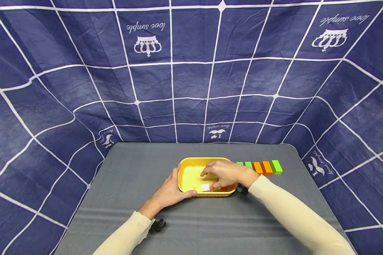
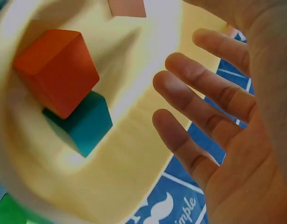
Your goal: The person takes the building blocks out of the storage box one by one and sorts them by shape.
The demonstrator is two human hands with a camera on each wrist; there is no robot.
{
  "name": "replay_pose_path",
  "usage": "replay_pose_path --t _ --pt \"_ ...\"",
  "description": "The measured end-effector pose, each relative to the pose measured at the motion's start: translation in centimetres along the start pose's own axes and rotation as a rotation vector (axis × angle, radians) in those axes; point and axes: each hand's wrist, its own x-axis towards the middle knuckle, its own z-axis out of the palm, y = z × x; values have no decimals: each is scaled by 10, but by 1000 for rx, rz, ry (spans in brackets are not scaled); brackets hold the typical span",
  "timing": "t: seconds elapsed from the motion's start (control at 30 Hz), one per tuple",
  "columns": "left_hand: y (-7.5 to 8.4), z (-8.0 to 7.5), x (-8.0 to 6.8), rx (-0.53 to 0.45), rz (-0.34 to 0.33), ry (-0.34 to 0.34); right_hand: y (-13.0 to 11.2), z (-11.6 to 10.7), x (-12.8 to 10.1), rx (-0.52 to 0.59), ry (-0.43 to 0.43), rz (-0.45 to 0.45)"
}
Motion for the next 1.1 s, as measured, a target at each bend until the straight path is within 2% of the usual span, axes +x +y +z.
replay_pose_path --t 0.47,0.67,1.1 --pt "-2 4 -1 -20 3 -5 -1 15 24 5 -133 -8" --pt "-2 3 -1 -16 -5 -1 1 15 28 55 -125 12" --pt "-2 3 0 -1 -20 1 1 14 25 74 -92 -21"
